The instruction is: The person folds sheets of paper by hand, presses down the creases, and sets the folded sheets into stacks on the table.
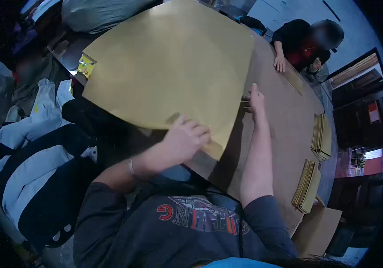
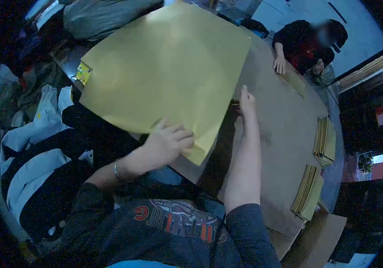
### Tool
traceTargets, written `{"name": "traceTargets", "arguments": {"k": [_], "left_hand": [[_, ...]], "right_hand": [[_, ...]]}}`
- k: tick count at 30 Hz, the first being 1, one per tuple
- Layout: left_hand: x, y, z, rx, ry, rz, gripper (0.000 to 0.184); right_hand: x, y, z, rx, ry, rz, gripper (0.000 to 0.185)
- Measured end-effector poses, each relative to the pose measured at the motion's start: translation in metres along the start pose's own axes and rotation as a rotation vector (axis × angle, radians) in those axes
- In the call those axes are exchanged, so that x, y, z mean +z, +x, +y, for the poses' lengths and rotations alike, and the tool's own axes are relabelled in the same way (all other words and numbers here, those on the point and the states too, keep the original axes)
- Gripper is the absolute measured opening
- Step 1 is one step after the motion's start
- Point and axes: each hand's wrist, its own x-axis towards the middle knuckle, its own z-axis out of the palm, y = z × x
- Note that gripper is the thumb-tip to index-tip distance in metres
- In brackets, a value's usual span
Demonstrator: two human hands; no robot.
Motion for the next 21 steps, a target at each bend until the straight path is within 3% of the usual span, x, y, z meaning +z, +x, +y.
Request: {"name": "traceTargets", "arguments": {"k": [1, 3, 4, 5, 6, 7, 8, 10, 11, 13, 14, 15, 16, 17, 19, 21], "left_hand": [[0.000, -0.004, 0.020, 0.006, -0.039, -0.097, 0.019], [-0.001, -0.011, 0.053, 0.052, -0.079, -0.230, 0.019], [0.000, -0.014, 0.065, 0.094, -0.083, -0.268, 0.019], [0.009, -0.023, 0.077, 0.107, -0.134, -0.313, 0.020], [0.018, -0.028, 0.084, 0.121, -0.187, -0.357, 0.022], [0.015, -0.025, 0.085, 0.146, -0.284, -0.559, 0.031], [0.008, -0.024, 0.079, 0.135, -0.277, -0.562, 0.031], [-0.021, -0.006, 0.043, 0.161, -0.565, -0.665, 0.048], [-0.035, 0.006, 0.015, 0.024, -0.599, -0.632, 0.061], [-0.052, 0.019, -0.049, -0.408, -0.726, -0.370, 0.060], [-0.065, 0.026, -0.079, -0.817, -0.592, -0.266, 0.058], [-0.042, 0.006, -0.139, -0.709, -0.248, 0.003, 0.056], [-0.046, 0.004, -0.176, -0.827, 0.105, 0.047, 0.056], [-0.051, -0.004, -0.206, -0.944, 0.218, -0.012, 0.058], [-0.067, -0.015, -0.238, -1.056, 0.331, -0.074, 0.061], [-0.080, -0.023, -0.253, -1.244, 0.192, -0.091, 0.065]], "right_hand": [[-0.008, 0.013, 0.010, 0.030, -0.070, -0.025, 0.068], [-0.006, 0.013, 0.023, 0.012, 0.167, -0.035, 0.070], [-0.005, 0.004, 0.018, 0.077, 0.237, -0.033, 0.057], [-0.003, -0.001, 0.022, 0.074, 0.238, -0.051, 0.057], [-0.003, -0.004, 0.027, 0.036, 0.111, -0.046, 0.048], [-0.005, -0.006, 0.032, -0.003, -0.014, -0.038, 0.039], [-0.003, 0.005, 0.051, -0.009, 0.132, -0.071, 0.026], [-0.003, 0.001, 0.051, 0.015, 0.072, -0.041, 0.025], [-0.004, 0.000, 0.051, 0.040, 0.009, 0.000, 0.025], [-0.008, 0.015, 0.068, 0.013, 0.048, -0.021, 0.024], [-0.007, 0.019, 0.076, -0.010, 0.090, -0.029, 0.025], [-0.006, 0.015, 0.075, 0.018, 0.153, -0.018, 0.026], [-0.004, 0.015, 0.076, 0.013, 0.158, -0.026, 0.026], [-0.005, 0.017, 0.077, 0.018, 0.176, -0.031, 0.024], [-0.009, 0.024, 0.083, 0.035, 0.214, -0.052, 0.024], [-0.012, 0.034, 0.092, 0.021, 0.224, -0.069, 0.024]]}}
